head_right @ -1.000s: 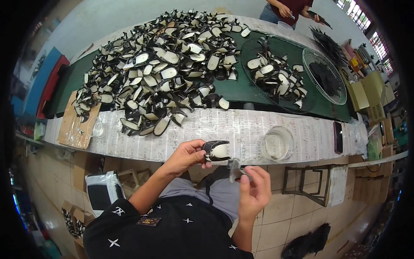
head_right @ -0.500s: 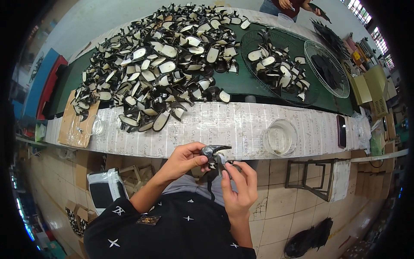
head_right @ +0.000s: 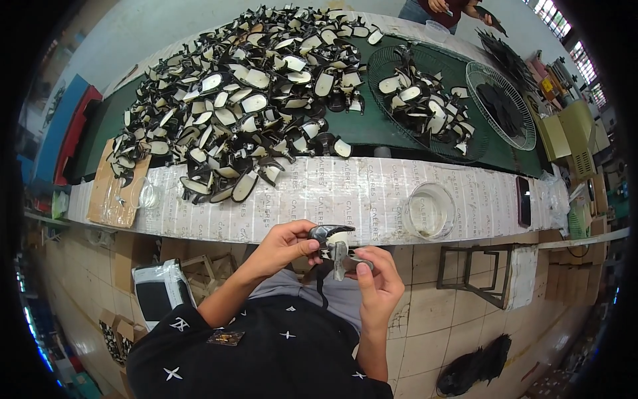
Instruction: Assemble and check shoe sole components at a manufacturing workbench.
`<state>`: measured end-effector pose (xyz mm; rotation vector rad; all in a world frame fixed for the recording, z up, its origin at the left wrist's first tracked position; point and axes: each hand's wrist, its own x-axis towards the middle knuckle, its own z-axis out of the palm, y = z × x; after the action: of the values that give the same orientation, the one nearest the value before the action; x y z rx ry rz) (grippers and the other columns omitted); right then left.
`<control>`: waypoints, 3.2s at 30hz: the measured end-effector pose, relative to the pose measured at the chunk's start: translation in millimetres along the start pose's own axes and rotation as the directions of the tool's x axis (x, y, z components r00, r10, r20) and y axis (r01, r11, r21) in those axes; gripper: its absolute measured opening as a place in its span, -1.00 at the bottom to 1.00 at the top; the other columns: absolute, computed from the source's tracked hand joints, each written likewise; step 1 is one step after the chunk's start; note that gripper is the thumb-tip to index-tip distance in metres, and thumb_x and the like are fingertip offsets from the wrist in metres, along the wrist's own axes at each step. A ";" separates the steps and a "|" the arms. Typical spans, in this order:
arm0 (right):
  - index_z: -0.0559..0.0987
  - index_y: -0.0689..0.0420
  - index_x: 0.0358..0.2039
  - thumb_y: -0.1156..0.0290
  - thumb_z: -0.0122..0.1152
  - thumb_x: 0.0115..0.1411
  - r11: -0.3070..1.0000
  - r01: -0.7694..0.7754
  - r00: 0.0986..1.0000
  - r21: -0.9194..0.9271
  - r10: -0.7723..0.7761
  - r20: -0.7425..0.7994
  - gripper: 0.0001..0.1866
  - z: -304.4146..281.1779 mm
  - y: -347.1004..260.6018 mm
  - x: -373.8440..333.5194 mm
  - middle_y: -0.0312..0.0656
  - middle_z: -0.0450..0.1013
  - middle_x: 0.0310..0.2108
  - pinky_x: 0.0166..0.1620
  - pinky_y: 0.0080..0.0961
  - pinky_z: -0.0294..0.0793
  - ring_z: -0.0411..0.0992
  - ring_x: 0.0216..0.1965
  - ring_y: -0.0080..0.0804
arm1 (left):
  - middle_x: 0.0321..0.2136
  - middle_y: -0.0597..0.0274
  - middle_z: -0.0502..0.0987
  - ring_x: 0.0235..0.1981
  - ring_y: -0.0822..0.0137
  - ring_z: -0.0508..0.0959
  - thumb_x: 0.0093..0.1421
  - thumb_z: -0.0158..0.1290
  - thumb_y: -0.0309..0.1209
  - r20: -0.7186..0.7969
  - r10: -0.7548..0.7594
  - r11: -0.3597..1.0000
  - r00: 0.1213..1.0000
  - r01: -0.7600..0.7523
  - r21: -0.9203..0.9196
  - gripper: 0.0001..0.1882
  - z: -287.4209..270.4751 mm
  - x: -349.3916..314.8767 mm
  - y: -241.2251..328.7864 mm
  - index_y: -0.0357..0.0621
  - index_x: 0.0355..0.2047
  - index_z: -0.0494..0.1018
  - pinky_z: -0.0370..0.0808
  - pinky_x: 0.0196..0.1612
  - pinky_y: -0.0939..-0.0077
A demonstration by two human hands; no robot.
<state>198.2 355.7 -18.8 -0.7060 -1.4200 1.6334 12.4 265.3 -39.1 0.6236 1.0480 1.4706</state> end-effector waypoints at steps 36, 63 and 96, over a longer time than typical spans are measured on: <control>0.64 0.22 -0.17 0.65 0.30 0.10 0.588 0.301 0.929 -0.751 -0.357 0.093 -0.76 -1.8 -11.6 16.5 -0.10 0.43 -0.15 -0.26 -0.49 0.53 0.50 -0.27 -0.33 | -0.32 0.30 0.54 -0.33 0.53 0.55 0.29 0.11 -0.42 -0.016 0.001 0.998 1.000 0.000 0.057 -0.80 4.2 7.8 -10.2 -0.29 -0.15 0.43 0.50 -0.27 0.63; 0.62 0.29 -0.17 0.66 0.27 0.14 0.911 0.091 0.994 -0.402 -0.108 -0.020 -0.79 9.3 -15.4 9.0 -0.14 0.44 -0.17 -0.32 -0.65 0.63 0.49 -0.24 -0.50 | -0.42 0.22 0.56 -0.43 0.49 0.58 0.34 0.05 -0.38 -0.029 -0.080 0.992 0.996 0.077 -0.096 -0.84 -0.5 9.5 -9.5 -0.24 -0.24 0.43 0.50 -0.34 0.66; 0.56 0.26 -0.06 0.40 0.14 0.31 0.987 -0.160 0.976 -0.014 0.156 -0.154 -0.75 -14.0 21.1 38.1 -0.20 0.47 -0.13 -0.26 -0.61 0.58 0.46 -0.22 -0.57 | -0.23 0.12 0.54 -0.38 0.32 0.59 0.28 0.11 -0.23 0.121 -0.033 0.831 0.992 0.094 -0.548 -0.54 -14.0 -13.2 -16.9 -0.25 0.06 0.34 0.55 -0.37 0.56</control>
<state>186.5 395.5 -38.1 -0.9600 -1.3054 1.6453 11.2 247.9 -57.8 0.2397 0.5058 1.5673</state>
